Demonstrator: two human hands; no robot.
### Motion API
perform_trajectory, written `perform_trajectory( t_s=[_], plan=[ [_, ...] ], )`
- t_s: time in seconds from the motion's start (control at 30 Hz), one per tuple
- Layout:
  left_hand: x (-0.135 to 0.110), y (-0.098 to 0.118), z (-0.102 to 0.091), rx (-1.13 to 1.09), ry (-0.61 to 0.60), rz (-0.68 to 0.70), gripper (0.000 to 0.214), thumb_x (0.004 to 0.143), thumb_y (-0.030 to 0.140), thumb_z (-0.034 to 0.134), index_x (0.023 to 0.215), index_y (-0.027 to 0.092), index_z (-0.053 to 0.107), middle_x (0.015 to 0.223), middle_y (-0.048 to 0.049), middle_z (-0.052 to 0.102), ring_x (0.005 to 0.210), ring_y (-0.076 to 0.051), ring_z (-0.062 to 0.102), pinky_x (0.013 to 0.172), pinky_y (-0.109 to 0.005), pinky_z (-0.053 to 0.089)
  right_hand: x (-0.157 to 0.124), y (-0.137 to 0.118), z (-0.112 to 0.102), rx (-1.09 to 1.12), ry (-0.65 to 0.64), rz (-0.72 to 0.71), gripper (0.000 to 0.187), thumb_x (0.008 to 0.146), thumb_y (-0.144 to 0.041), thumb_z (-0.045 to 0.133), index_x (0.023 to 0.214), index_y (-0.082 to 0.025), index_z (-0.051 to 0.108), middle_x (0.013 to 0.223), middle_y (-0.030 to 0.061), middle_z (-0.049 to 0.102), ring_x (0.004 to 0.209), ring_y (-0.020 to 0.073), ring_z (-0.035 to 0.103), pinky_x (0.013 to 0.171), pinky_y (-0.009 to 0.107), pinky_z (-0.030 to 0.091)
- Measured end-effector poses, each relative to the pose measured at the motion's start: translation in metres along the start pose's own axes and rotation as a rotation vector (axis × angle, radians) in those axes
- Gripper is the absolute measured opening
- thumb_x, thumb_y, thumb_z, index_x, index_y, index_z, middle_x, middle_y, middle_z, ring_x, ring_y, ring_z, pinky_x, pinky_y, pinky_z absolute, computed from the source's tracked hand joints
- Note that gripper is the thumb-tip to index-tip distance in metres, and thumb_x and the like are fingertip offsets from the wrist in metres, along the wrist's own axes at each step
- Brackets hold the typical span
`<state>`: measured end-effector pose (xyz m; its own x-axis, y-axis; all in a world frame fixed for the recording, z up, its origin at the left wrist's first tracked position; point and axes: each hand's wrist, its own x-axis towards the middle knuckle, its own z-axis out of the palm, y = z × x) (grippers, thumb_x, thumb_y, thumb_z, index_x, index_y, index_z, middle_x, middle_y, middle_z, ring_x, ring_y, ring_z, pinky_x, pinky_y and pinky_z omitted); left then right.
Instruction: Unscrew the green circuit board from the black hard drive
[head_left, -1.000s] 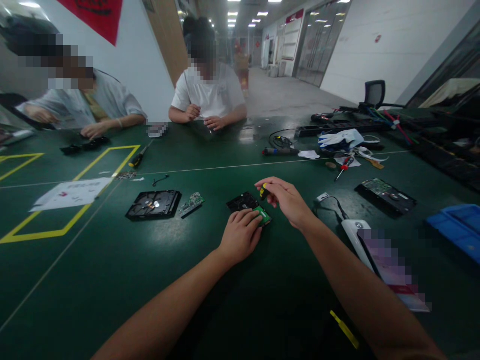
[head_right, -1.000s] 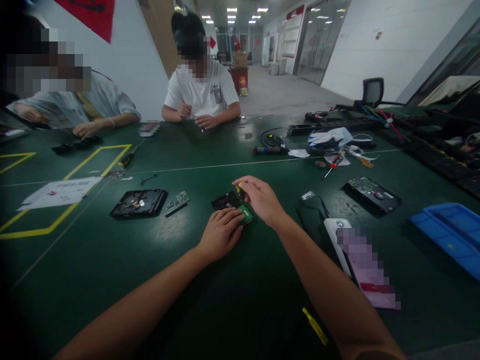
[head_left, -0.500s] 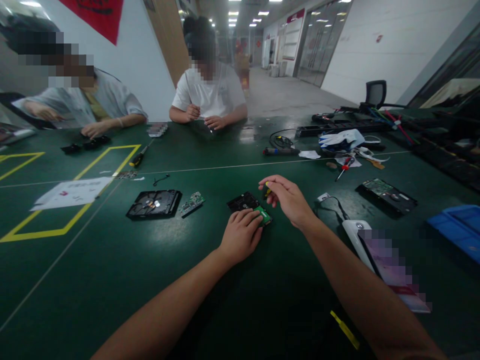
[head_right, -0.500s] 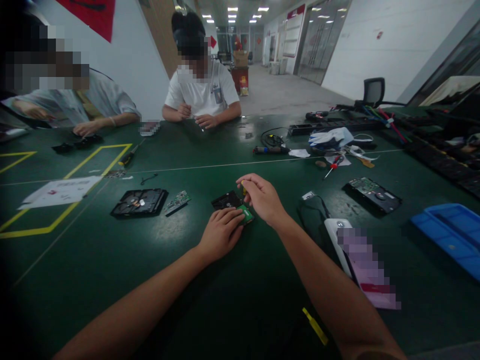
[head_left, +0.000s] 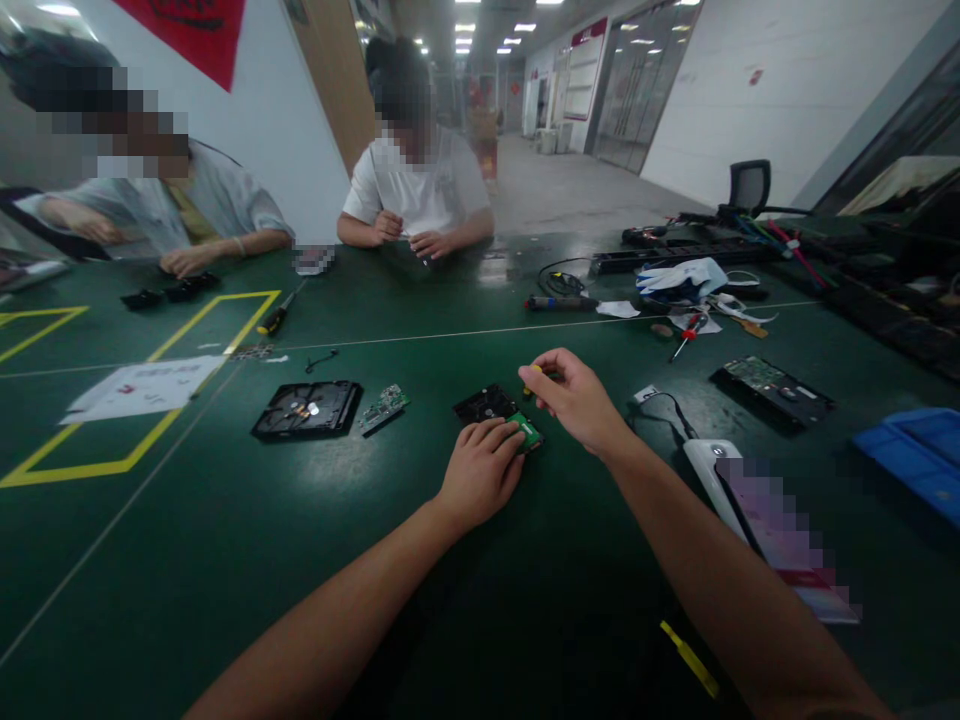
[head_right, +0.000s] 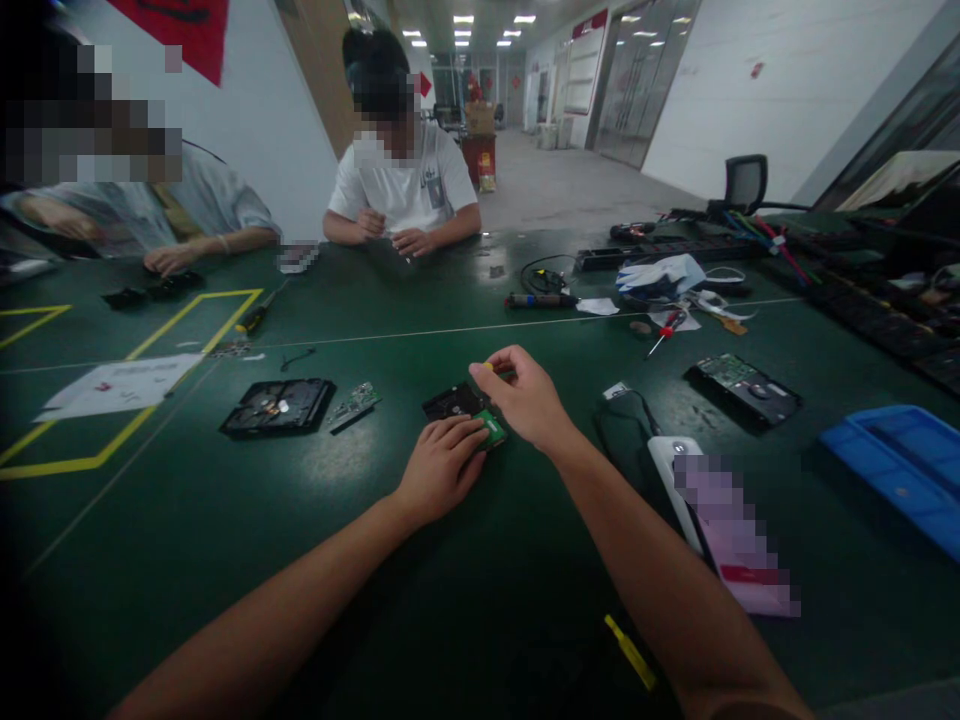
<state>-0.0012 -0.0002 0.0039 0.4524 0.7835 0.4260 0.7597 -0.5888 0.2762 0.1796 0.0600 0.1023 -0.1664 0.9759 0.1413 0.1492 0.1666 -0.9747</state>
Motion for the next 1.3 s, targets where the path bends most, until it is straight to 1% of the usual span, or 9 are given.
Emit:
perform_trajectory(
  t_s=[0.17,0.27,0.37,0.5,0.8,0.97,1.1,1.2,1.3],
  plan=[
    [0.0007,0.0011,-0.001,-0.003,-0.004,0.002,0.035,0.103,0.032,0.053,0.136,0.025,0.064,0.14,-0.0064,0.067,0.133,-0.03,0.056,0.111,-0.052,0.043,-0.0019,-0.0011,0.0011,0.051,-0.108,0.002,0.033,0.089,-0.051,0.074,0.1,-0.023,0.06,0.091,0.0008,0.066,0.057,0.0105,0.057,0.048,0.027,0.04],
    [0.0004,0.0001,0.0004,-0.007,0.001,0.005,0.037,0.101,0.031,0.055,0.136,0.026,0.064,0.14,-0.0072,0.067,0.133,-0.03,0.056,0.11,-0.053,0.044,-0.0028,-0.0038,0.0012,0.073,-0.194,0.0,0.027,0.094,-0.048,0.066,0.107,-0.023,0.067,0.078,-0.0005,0.063,0.059,0.0126,0.056,0.052,0.028,0.041],
    [0.0,-0.0007,0.0014,-0.005,0.005,0.001,0.036,0.102,0.031,0.054,0.136,0.026,0.064,0.139,-0.0078,0.067,0.133,-0.03,0.055,0.111,-0.053,0.044,-0.0024,-0.0056,0.0,0.066,-0.169,-0.01,0.028,0.097,-0.043,0.061,0.113,-0.024,0.074,0.073,0.0,0.061,0.064,0.0139,0.054,0.055,0.028,0.039],
    [0.0002,-0.0005,0.0009,-0.006,-0.001,0.004,0.036,0.102,0.032,0.054,0.136,0.025,0.065,0.139,-0.008,0.067,0.133,-0.03,0.055,0.111,-0.053,0.043,-0.0019,-0.0068,-0.0022,0.05,-0.143,-0.015,0.026,0.095,-0.041,0.063,0.111,-0.023,0.075,0.081,0.0016,0.063,0.065,0.0133,0.052,0.052,0.027,0.036],
    [-0.0001,-0.0002,0.0006,-0.002,-0.01,0.002,0.036,0.102,0.032,0.053,0.137,0.025,0.063,0.141,-0.007,0.066,0.133,-0.03,0.055,0.11,-0.053,0.043,-0.0041,-0.0055,0.0019,0.045,-0.091,0.006,0.035,0.086,-0.048,0.077,0.099,-0.022,0.06,0.089,0.0011,0.066,0.06,0.0111,0.057,0.051,0.027,0.042],
    [-0.0009,-0.0015,0.0026,0.001,-0.013,-0.001,0.037,0.102,0.033,0.053,0.138,0.025,0.063,0.142,-0.006,0.066,0.133,-0.03,0.055,0.111,-0.053,0.043,-0.0029,-0.0053,0.0018,0.098,-0.139,-0.005,0.025,0.091,-0.044,0.07,0.101,-0.022,0.062,0.088,0.0008,0.067,0.059,0.0118,0.061,0.051,0.027,0.044],
    [-0.0007,-0.0014,0.0021,0.0,-0.008,0.0,0.037,0.103,0.033,0.053,0.138,0.026,0.063,0.141,-0.0065,0.066,0.133,-0.03,0.055,0.111,-0.053,0.043,-0.0007,-0.0041,-0.0001,0.096,-0.142,0.008,0.023,0.096,-0.039,0.059,0.109,-0.023,0.072,0.078,0.0007,0.066,0.056,0.0116,0.058,0.048,0.027,0.037],
    [-0.0008,-0.001,0.0015,0.0,-0.008,0.0,0.037,0.103,0.033,0.052,0.137,0.025,0.063,0.141,-0.0064,0.066,0.134,-0.03,0.055,0.111,-0.053,0.043,-0.001,-0.0053,0.0002,0.102,-0.129,0.02,0.028,0.097,-0.037,0.056,0.113,-0.023,0.073,0.095,0.004,0.07,0.054,0.0092,0.056,0.045,0.027,0.032],
    [-0.001,-0.0009,0.0016,0.0,-0.004,-0.005,0.037,0.102,0.033,0.053,0.137,0.026,0.063,0.141,-0.0066,0.066,0.134,-0.029,0.055,0.111,-0.052,0.043,-0.0024,-0.0075,0.0023,0.118,-0.126,0.019,0.026,0.096,-0.037,0.057,0.113,-0.023,0.069,0.107,0.0056,0.07,0.056,0.0089,0.057,0.045,0.026,0.034]
  ],
)
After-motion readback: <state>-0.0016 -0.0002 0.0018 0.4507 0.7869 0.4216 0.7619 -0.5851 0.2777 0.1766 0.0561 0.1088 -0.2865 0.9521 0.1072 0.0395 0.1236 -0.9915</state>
